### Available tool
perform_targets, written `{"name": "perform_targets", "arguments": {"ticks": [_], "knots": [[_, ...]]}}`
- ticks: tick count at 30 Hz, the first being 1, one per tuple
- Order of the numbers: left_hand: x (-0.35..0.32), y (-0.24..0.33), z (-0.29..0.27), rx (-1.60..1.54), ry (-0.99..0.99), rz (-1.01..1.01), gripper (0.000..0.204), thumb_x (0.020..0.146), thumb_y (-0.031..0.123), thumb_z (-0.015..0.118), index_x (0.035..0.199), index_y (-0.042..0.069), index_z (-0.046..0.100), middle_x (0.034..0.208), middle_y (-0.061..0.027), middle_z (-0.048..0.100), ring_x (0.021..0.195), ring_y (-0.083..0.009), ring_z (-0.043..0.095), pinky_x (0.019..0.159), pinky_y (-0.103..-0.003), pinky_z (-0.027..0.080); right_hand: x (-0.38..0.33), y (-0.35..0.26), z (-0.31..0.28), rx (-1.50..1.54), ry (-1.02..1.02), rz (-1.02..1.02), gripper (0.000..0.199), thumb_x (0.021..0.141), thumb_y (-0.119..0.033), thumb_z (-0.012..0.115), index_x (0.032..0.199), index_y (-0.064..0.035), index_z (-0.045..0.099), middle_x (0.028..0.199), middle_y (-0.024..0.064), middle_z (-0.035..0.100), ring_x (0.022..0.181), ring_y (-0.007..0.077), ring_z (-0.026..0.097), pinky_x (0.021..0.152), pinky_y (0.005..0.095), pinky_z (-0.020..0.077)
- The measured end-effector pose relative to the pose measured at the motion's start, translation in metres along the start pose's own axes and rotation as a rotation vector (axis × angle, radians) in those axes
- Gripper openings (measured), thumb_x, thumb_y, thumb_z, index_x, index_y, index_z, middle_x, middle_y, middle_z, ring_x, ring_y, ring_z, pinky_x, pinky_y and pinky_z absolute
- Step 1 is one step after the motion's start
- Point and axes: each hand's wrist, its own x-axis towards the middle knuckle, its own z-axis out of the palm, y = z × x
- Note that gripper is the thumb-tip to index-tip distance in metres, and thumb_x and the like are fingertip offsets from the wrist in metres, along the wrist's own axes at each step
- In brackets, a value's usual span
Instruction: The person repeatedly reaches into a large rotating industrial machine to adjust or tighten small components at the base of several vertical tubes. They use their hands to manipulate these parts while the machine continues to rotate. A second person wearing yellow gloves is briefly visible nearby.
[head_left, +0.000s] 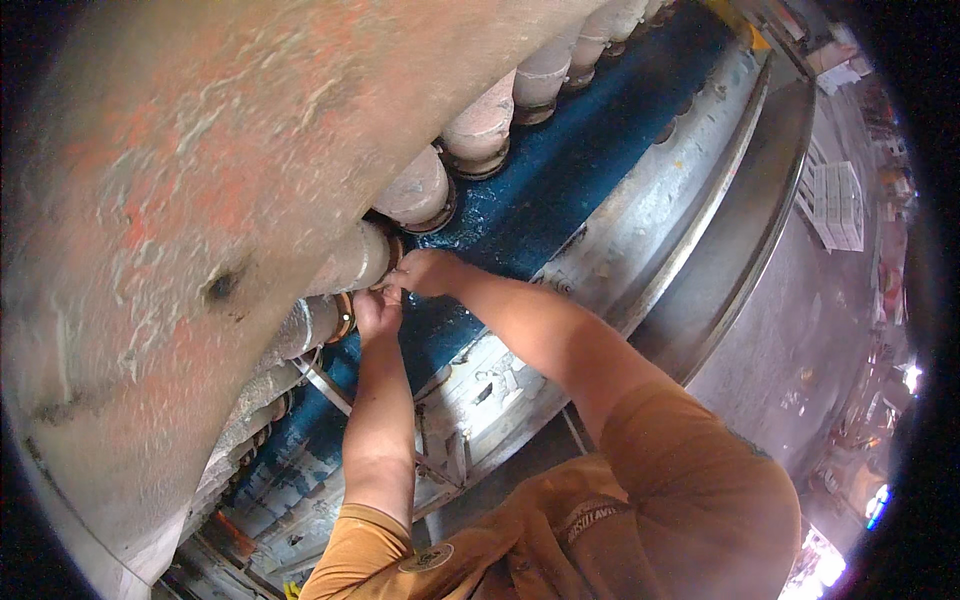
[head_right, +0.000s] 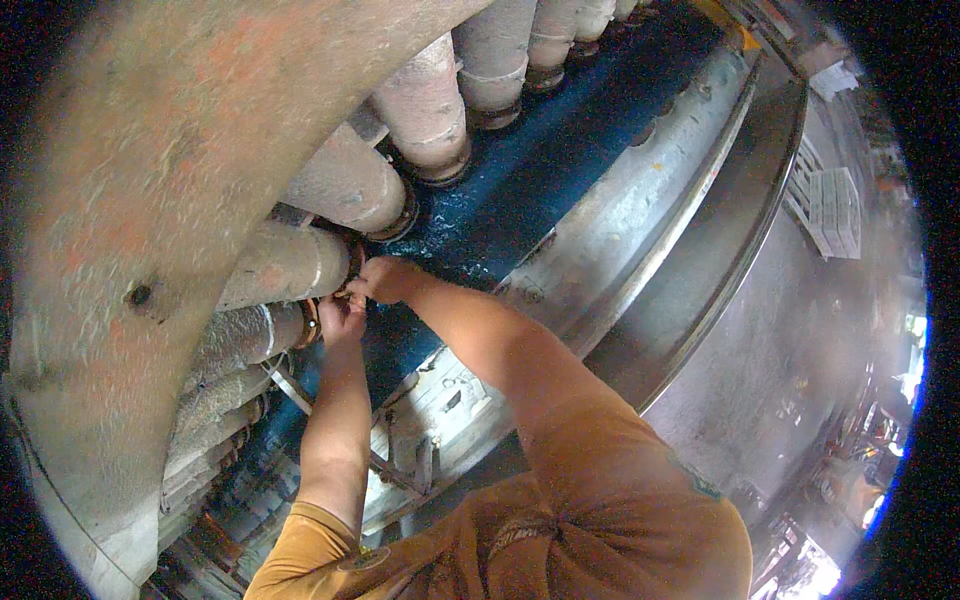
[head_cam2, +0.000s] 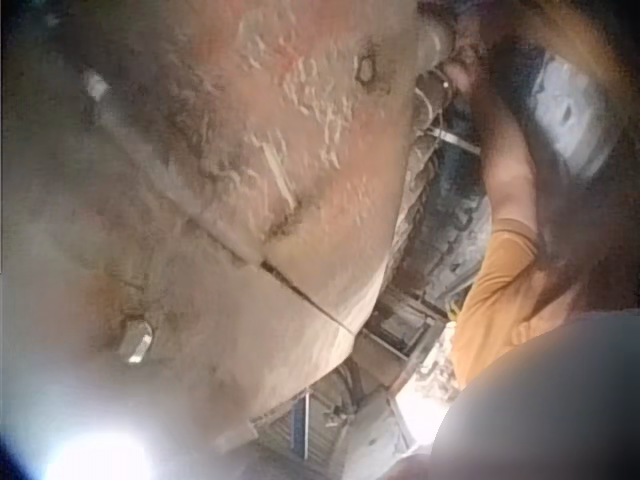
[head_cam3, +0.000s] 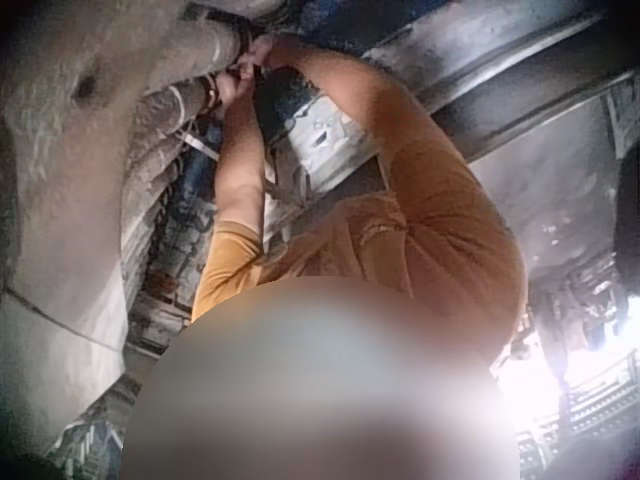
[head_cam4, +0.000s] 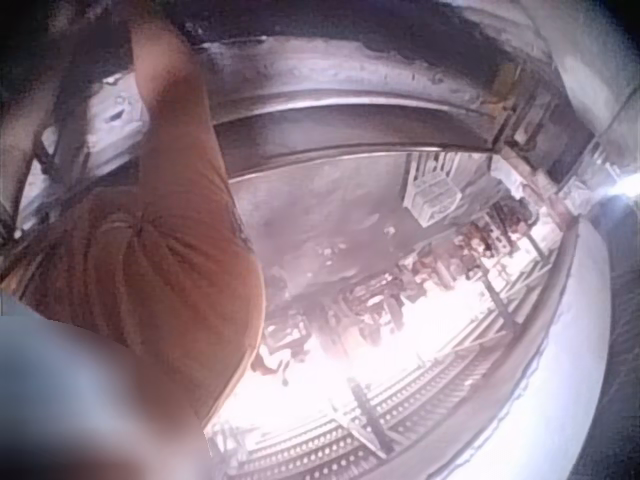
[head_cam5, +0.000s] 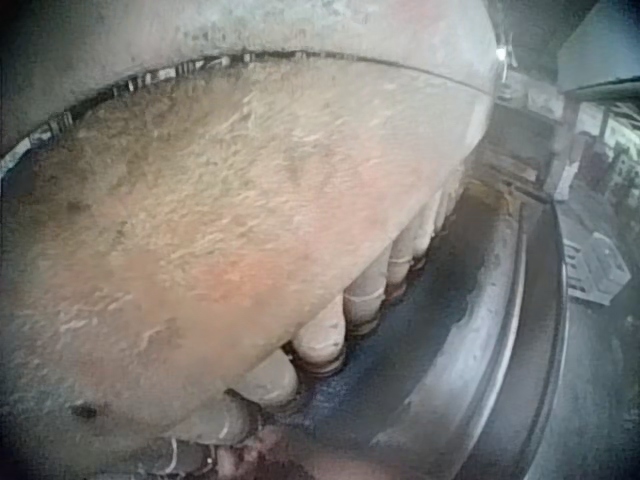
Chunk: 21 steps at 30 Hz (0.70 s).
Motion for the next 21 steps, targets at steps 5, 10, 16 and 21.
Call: {"name": "perform_targets", "arguments": {"ticks": [5, 10, 16, 21], "knots": [[-0.006, -0.005, 0.012, 0.123, -0.024, 0.067, 0.023, 0.088, 0.011, 0.043, 0.105, -0.001, 0.051, 0.099, -0.0106, 0.057, 0.085, -0.0221, 0.056, 0.071, -0.032, 0.051, 0.003, 0.009, 0.006, -0.059, 0.014, 0.054, 0.045, 0.082, -0.045, 0.045, 0.085, -0.0041, 0.065, 0.092, 0.02, 0.06, 0.089, 0.0359, 0.057, 0.079, 0.0419, 0.0443], [-0.006, -0.001, 0.014, 0.024, 0.093, 0.01, 0.018, 0.086, 0.01, 0.046, 0.099, 0.0, 0.053, 0.09, -0.0083, 0.057, 0.078, -0.0184, 0.055, 0.067, -0.028, 0.05, -0.002, -0.007, 0.001, 0.042, 0.024, 0.225, 0.046, 0.081, -0.046, 0.046, 0.085, -0.0047, 0.065, 0.093, 0.0201, 0.06, 0.087, 0.0362, 0.057, 0.079, 0.043, 0.0445], [0.006, 0.004, -0.011, 0.009, 0.032, -0.02, 0.019, 0.086, 0.013, 0.045, 0.099, 0.002, 0.053, 0.088, -0.0067, 0.057, 0.075, -0.0174, 0.054, 0.063, -0.027, 0.048, -0.004, 0.001, 0.021, -0.125, 0.224, -0.005, 0.04, 0.08, -0.041, 0.049, 0.081, -0.0049, 0.065, 0.085, 0.0202, 0.061, 0.08, 0.0357, 0.059, 0.072, 0.0432, 0.0471], [-0.007, -0.007, 0.018, 0.115, 0.085, 0.052, 0.02, 0.088, 0.015, 0.043, 0.099, 0.001, 0.053, 0.09, -0.0074, 0.055, 0.079, -0.0176, 0.054, 0.065, -0.027, 0.047, 0.007, 0.028, 0.039, -0.284, 0.231, -0.189, 0.033, 0.08, -0.034, 0.049, 0.08, -0.0048, 0.063, 0.081, 0.0207, 0.06, 0.077, 0.0352, 0.059, 0.065, 0.0431, 0.0482]]}}
